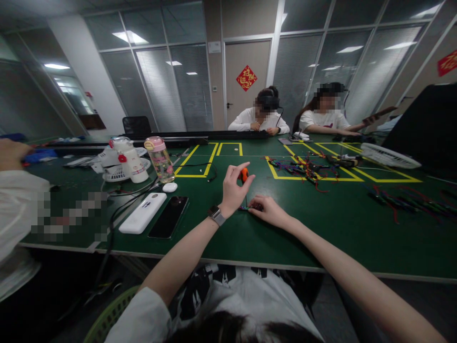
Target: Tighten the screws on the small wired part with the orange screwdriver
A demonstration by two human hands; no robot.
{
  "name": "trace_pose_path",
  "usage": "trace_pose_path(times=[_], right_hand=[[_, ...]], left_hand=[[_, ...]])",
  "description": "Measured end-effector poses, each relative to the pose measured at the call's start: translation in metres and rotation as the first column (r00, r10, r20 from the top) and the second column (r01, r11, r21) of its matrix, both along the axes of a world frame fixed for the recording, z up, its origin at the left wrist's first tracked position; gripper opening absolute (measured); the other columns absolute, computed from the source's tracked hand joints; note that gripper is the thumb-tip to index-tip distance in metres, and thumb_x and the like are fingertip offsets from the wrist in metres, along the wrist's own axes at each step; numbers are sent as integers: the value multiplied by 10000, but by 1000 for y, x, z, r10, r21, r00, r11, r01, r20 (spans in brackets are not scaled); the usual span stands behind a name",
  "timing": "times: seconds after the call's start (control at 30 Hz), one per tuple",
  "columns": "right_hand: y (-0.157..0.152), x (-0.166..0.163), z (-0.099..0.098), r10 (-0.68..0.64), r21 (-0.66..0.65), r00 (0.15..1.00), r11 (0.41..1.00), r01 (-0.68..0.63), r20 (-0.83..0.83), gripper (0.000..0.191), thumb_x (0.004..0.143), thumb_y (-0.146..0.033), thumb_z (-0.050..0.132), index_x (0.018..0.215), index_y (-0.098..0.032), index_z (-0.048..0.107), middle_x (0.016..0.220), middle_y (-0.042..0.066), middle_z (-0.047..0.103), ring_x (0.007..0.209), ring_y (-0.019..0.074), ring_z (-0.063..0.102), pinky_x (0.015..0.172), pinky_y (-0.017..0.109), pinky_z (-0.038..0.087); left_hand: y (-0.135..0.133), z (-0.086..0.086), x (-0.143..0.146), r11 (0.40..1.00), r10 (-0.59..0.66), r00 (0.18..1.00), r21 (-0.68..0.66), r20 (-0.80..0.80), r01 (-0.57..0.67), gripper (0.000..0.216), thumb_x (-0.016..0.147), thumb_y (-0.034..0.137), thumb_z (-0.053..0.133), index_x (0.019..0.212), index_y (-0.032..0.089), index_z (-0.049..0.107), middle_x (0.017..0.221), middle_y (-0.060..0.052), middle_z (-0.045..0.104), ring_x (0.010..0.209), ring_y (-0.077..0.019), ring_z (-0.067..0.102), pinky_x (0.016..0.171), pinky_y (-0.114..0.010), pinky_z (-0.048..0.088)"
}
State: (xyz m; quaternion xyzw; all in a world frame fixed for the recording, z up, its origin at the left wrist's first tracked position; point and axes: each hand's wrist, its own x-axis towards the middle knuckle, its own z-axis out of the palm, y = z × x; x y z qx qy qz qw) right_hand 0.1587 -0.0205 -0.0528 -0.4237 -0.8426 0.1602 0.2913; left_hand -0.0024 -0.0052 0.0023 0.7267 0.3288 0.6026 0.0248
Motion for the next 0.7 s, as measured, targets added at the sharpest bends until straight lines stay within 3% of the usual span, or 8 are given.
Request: trace_pose_path(times=[0.2,0.33,0.47,0.63,0.7], right_hand=[[0,0,2,4,2,1000,1000,-4,20,95,809,-199,598,857,-148,662,797,42,599,669,137,556,635,262,448],[-1,0,2,7,-2,1000,1000,-7,17,93,811,-203,598,854,-147,660,804,44,603,675,139,561,640,263,450],[-1,0,2,6,2,1000,1000,-6,12,83,811,-199,599,846,-147,653,800,43,603,667,136,556,633,259,445],[-1,0,2,9,1,1000,1000,-9,12,89,815,-198,594,849,-145,657,793,41,598,665,135,556,631,256,440],[0,0,2,10,-6,1000,1000,-10,8,89,813,-201,599,845,-141,655,792,41,596,655,133,554,628,256,440]], left_hand=[[3,-6,1,976,-180,984,-122,-4,178,426,955,226,386,1379,244,343,1026,-42,610,802,-119,606,760,-273,512],[1,-4,0,993,-111,992,-47,-58,108,379,923,262,494,1299,244,456,1035,-50,608,862,-149,589,780,-294,503],[-3,0,-1,998,-54,994,-15,-93,53,339,886,341,574,1208,241,542,911,-22,584,786,-139,542,723,-263,478],[-4,1,-1,991,-129,990,12,-61,130,324,984,269,340,1256,230,513,1084,-58,589,980,-148,562,865,-289,465],[-3,0,0,990,-143,989,14,-37,143,335,986,241,325,1277,220,490,1100,-60,590,988,-143,565,874,-282,463]])
